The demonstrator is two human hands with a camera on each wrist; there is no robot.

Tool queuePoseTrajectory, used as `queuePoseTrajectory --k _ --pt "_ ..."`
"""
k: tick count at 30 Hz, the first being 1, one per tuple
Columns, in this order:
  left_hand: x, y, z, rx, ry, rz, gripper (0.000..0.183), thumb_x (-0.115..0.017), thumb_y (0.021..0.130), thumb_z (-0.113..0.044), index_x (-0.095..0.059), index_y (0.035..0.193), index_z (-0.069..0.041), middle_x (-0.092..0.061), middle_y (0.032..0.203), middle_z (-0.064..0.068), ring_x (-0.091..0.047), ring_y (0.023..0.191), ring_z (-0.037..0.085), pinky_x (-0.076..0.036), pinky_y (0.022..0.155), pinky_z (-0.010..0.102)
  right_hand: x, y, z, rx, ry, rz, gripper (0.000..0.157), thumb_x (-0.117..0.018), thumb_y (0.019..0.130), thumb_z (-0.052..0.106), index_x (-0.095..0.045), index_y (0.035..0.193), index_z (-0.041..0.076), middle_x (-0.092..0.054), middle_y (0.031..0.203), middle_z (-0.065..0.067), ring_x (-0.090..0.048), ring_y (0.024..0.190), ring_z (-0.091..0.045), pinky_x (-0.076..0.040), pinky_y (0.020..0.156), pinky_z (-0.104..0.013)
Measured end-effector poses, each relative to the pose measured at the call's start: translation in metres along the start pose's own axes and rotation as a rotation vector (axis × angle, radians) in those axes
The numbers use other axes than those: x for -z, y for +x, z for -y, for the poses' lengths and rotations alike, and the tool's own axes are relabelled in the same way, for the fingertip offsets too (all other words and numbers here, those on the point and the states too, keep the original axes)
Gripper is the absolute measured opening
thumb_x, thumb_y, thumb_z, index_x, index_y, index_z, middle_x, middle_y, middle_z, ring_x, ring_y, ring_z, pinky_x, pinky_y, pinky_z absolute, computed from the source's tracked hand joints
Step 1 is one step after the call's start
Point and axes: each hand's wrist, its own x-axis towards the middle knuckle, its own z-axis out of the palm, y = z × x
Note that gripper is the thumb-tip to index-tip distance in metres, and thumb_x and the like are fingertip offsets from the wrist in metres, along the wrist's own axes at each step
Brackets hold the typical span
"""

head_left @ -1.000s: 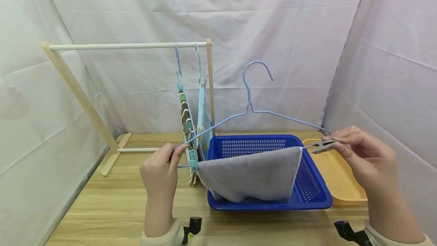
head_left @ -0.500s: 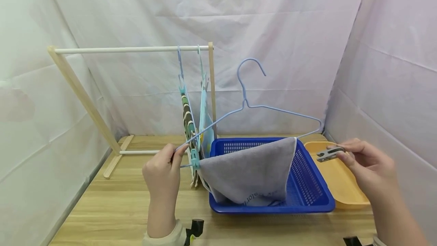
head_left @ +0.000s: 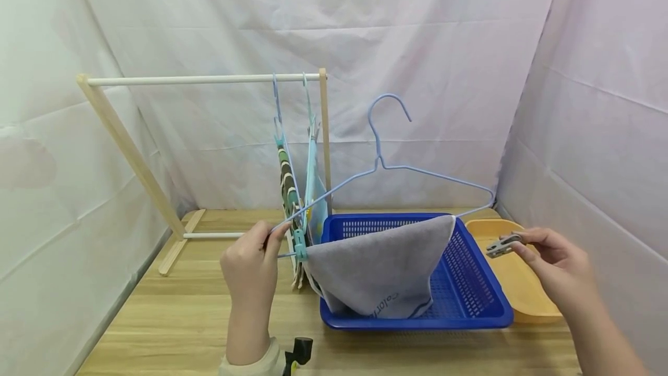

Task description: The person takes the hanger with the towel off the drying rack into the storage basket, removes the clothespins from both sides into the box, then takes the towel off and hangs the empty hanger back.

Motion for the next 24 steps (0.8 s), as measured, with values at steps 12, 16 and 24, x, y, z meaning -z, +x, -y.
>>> queuePoseTrajectory --k 12,16,24 --pt "-0.003 0.003 -0.001 0.017 -0.022 0.026 0.053 -0.049 0.097 -0.049 -0.039 0.059 -0.013 -0.028 0.050 -0.005 -0.020 0.044 0.007 -0.014 0.040 0.021 0.018 0.000 -0.031 -0.216 -0.093 -0.019 0.014 -0.065 0.088 -0.010 -0.068 0.098 -0.001 -0.069 0.091 0.009 -0.065 0.083 0.000 -0.050 0.073 -0.010" --pt "-0.005 0.003 -0.001 0.020 -0.036 0.033 0.053 -0.050 0.097 -0.048 -0.040 0.059 -0.012 -0.028 0.050 -0.005 -0.022 0.043 0.007 -0.014 0.040 0.021 0.026 0.002 -0.043 -0.286 -0.245 0.001 0.012 -0.067 0.090 -0.001 -0.070 0.101 0.002 -0.068 0.090 0.016 -0.063 0.082 0.003 -0.049 0.072 -0.009" --pt "-0.007 0.002 -0.003 0.023 -0.054 0.011 0.052 -0.054 0.096 -0.046 -0.042 0.059 -0.012 -0.030 0.050 -0.006 -0.022 0.045 0.005 -0.015 0.040 0.022 0.038 0.001 -0.066 -0.412 -0.393 0.074 0.032 -0.067 0.094 0.019 -0.064 0.115 -0.005 -0.065 0.089 0.021 -0.056 0.085 0.010 -0.043 0.070 -0.006"
